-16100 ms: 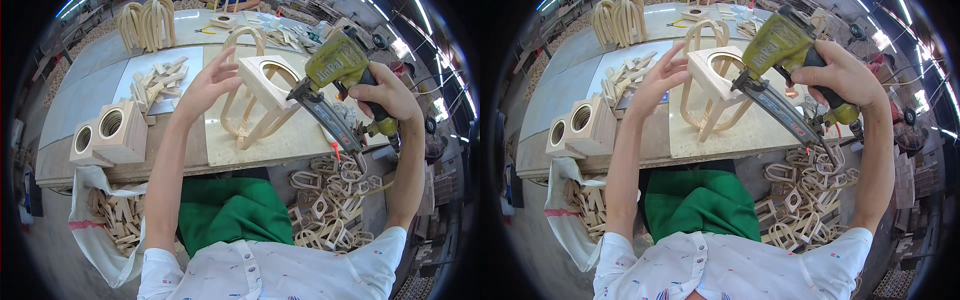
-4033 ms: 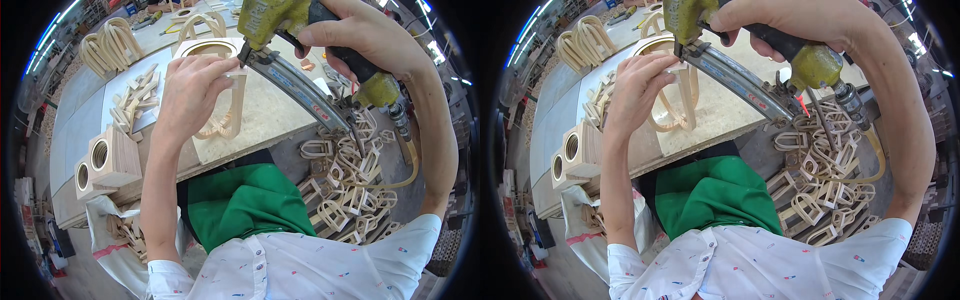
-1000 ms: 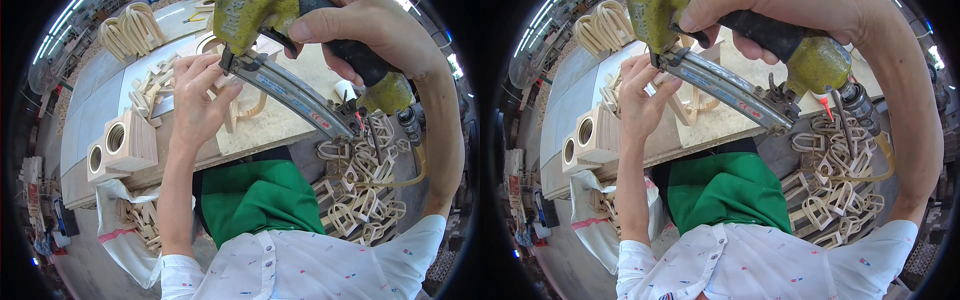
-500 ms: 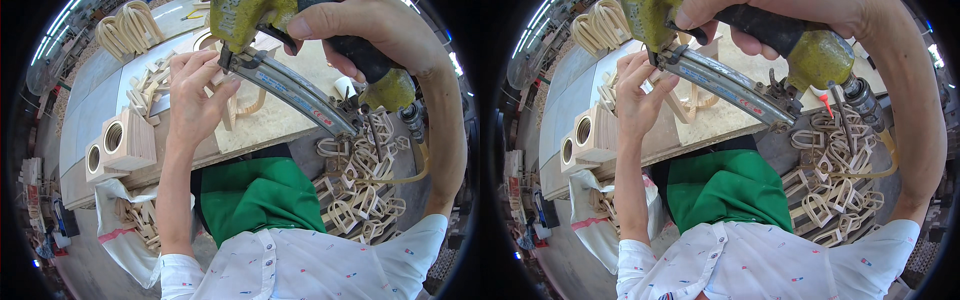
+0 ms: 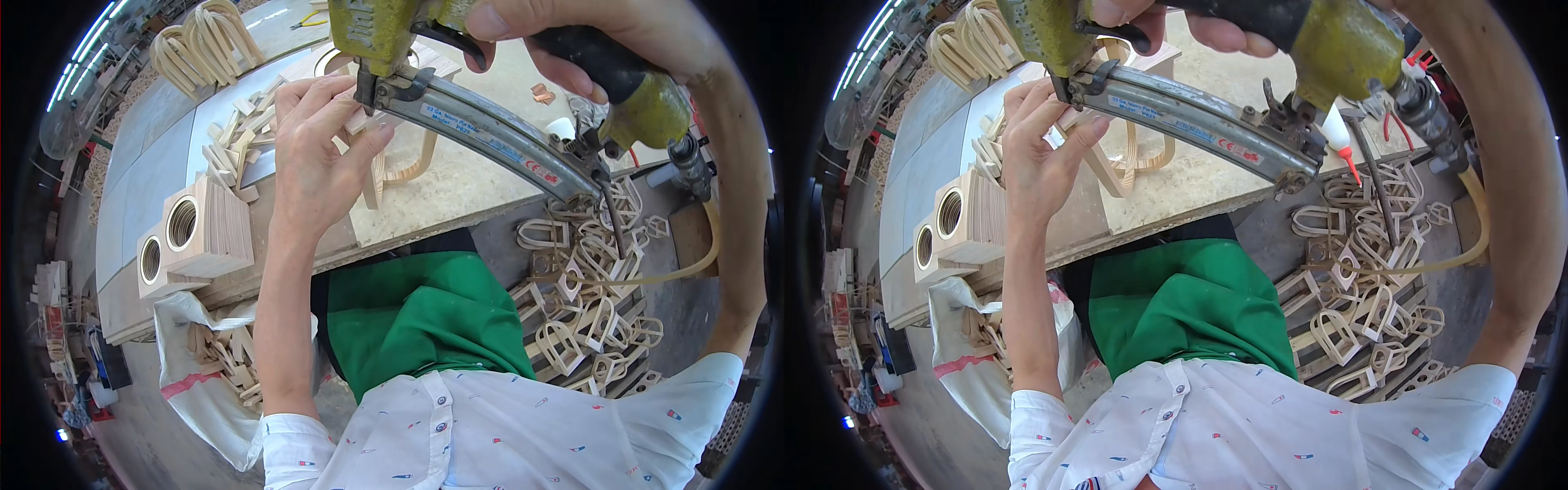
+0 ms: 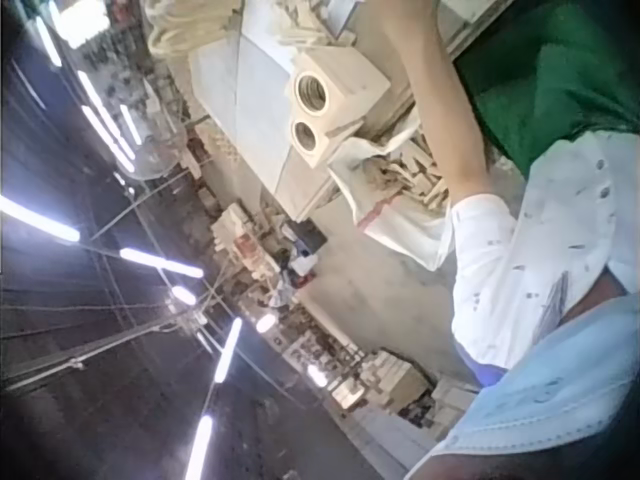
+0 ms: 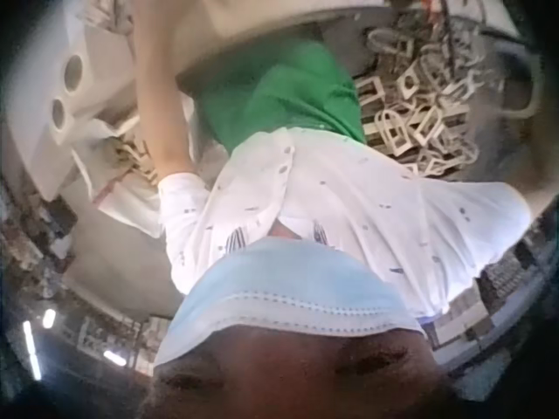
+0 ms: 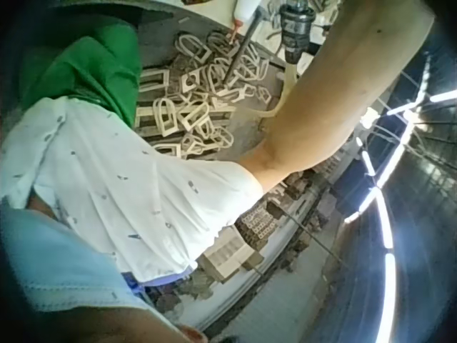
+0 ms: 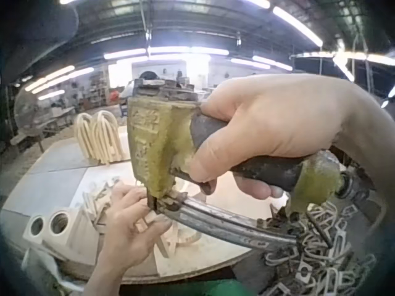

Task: The person assembles a wooden frame structure by joining curved and straight wooden pieces. They use a pneumatic nail gun to fasten the joints and apply wood glue to reinforce the connections. The person also uses a hammer to adjust the pieces and ensures the frame is properly aligned before moving to the next unit.

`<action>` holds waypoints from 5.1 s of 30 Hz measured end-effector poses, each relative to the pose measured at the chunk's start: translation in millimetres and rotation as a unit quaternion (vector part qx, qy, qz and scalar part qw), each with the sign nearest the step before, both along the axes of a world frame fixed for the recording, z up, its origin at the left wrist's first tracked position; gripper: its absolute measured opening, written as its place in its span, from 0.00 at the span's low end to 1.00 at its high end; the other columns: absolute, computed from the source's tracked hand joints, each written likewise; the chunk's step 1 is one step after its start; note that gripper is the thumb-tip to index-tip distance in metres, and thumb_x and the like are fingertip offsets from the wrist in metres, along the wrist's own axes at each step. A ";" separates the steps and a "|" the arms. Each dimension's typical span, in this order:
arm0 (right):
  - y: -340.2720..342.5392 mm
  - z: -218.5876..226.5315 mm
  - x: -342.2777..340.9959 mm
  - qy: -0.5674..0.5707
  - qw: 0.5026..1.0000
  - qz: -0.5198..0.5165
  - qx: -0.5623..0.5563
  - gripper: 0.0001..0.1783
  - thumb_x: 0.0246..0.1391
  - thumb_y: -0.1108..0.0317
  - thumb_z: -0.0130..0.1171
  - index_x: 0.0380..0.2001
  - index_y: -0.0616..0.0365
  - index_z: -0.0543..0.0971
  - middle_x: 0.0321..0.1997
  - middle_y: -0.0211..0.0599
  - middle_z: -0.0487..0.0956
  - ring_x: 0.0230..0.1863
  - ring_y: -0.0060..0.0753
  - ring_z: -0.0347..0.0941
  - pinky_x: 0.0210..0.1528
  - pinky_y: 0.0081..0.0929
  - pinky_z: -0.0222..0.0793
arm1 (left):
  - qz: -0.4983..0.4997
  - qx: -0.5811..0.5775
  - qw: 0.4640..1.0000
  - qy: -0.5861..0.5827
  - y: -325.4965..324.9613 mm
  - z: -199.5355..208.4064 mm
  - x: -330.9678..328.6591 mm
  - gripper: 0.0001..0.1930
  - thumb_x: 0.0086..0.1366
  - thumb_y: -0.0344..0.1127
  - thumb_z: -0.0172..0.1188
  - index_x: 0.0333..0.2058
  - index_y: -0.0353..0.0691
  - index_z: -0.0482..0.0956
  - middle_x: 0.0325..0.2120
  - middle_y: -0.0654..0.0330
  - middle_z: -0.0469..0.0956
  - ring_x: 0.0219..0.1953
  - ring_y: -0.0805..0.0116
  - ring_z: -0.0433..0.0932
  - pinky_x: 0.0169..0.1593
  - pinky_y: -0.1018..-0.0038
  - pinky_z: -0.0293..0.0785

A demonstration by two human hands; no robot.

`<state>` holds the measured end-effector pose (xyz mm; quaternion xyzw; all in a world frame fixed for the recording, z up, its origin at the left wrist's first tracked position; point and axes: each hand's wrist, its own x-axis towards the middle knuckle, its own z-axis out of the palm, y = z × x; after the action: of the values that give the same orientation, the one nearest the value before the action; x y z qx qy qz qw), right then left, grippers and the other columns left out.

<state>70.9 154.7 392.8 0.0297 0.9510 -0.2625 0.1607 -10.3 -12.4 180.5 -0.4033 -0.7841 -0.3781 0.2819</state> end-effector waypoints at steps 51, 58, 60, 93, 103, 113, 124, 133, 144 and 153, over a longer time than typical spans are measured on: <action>78.6 -320.1 17.2 0.371 0.905 -0.122 -0.171 0.15 0.56 0.72 0.56 0.46 0.68 0.75 0.44 0.52 0.77 0.45 0.45 0.76 0.47 0.35 0.72 | -0.067 -0.120 0.978 -0.155 -25.7 46.9 -6.6 0.32 0.55 0.21 0.58 0.61 0.40 0.66 0.50 0.59 0.75 0.46 0.69 0.72 0.50 0.73 0.68; 66.1 -319.5 48.8 0.354 0.894 -0.120 -0.247 0.18 0.57 0.70 0.57 0.48 0.68 0.74 0.44 0.50 0.77 0.44 0.42 0.77 0.46 0.32 0.72 | -0.131 -0.100 0.979 -0.122 -14.8 41.8 -5.5 0.30 0.56 0.20 0.57 0.60 0.40 0.68 0.54 0.55 0.73 0.50 0.62 0.72 0.54 0.70 0.67; 57.6 -313.0 48.0 0.399 0.882 -0.111 -0.225 0.19 0.57 0.69 0.57 0.50 0.67 0.72 0.45 0.49 0.77 0.46 0.42 0.76 0.49 0.31 0.71 | -0.131 -0.111 0.978 -0.118 -15.4 42.5 -5.4 0.30 0.56 0.20 0.56 0.59 0.39 0.68 0.54 0.55 0.73 0.52 0.60 0.72 0.56 0.69 0.66; 382.0 -414.6 24.8 0.286 0.880 -0.334 0.181 0.18 0.44 0.62 0.63 0.35 0.66 0.79 0.36 0.55 0.80 0.42 0.55 0.76 0.46 0.43 0.69 | 0.103 -0.147 0.980 -0.081 14.2 16.5 40.9 0.14 0.63 0.41 0.60 0.34 0.35 0.70 0.25 0.49 0.75 0.26 0.48 0.76 0.28 0.61 0.71; 374.3 -325.5 33.9 0.248 0.844 -0.444 -0.173 0.14 0.56 0.65 0.57 0.40 0.65 0.76 0.20 0.31 0.70 0.21 0.19 0.68 0.20 0.20 0.61 | 0.120 -0.227 0.966 -0.007 -3.4 16.9 31.6 0.13 0.63 0.39 0.60 0.38 0.36 0.72 0.23 0.53 0.75 0.25 0.53 0.76 0.28 0.63 0.70; 131.2 -189.4 79.8 0.261 0.800 -0.224 -0.492 0.19 0.66 0.64 0.47 0.56 0.63 0.70 0.22 0.29 0.71 0.13 0.14 0.59 0.14 0.14 0.54 | 0.070 -0.183 0.981 -0.011 -6.5 22.1 32.1 0.12 0.66 0.40 0.56 0.36 0.36 0.71 0.20 0.50 0.72 0.24 0.49 0.75 0.27 0.61 0.68; 66.9 -192.5 54.4 0.287 0.783 -0.145 -0.532 0.26 0.68 0.65 0.45 0.65 0.63 0.59 0.24 0.27 0.70 0.16 0.12 0.60 0.16 0.12 0.54 | 0.070 -0.164 0.984 0.019 -29.7 16.1 34.9 0.15 0.69 0.42 0.52 0.30 0.36 0.68 0.16 0.50 0.67 0.18 0.48 0.71 0.22 0.61 0.64; 50.2 -195.6 48.5 0.308 0.844 -0.124 -0.421 0.22 0.66 0.62 0.49 0.60 0.61 0.68 0.23 0.26 0.71 0.16 0.12 0.60 0.16 0.13 0.55 | 0.051 -0.161 0.985 0.029 -18.2 4.0 29.2 0.15 0.69 0.41 0.52 0.27 0.36 0.68 0.15 0.50 0.67 0.18 0.48 0.71 0.22 0.61 0.64; 63.0 -185.5 48.5 0.323 0.848 -0.137 -0.398 0.25 0.65 0.66 0.49 0.63 0.63 0.64 0.20 0.23 0.69 0.20 0.14 0.60 0.24 0.15 0.59 | 0.057 -0.172 0.983 0.019 -14.3 3.6 22.4 0.16 0.70 0.42 0.51 0.26 0.36 0.66 0.14 0.51 0.66 0.17 0.49 0.70 0.22 0.60 0.64; 57.6 -186.9 42.8 0.302 0.852 -0.135 -0.405 0.25 0.65 0.65 0.49 0.64 0.60 0.63 0.21 0.21 0.68 0.21 0.11 0.59 0.24 0.14 0.57 | 0.060 -0.163 0.984 0.040 -13.0 0.2 17.3 0.18 0.66 0.43 0.56 0.24 0.37 0.66 0.12 0.53 0.66 0.16 0.52 0.71 0.20 0.63 0.65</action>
<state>113.7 212.3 205.9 0.0095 0.7486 -0.6399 -0.1736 7.0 -25.4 180.6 -0.4113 -0.8461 -0.2111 0.2653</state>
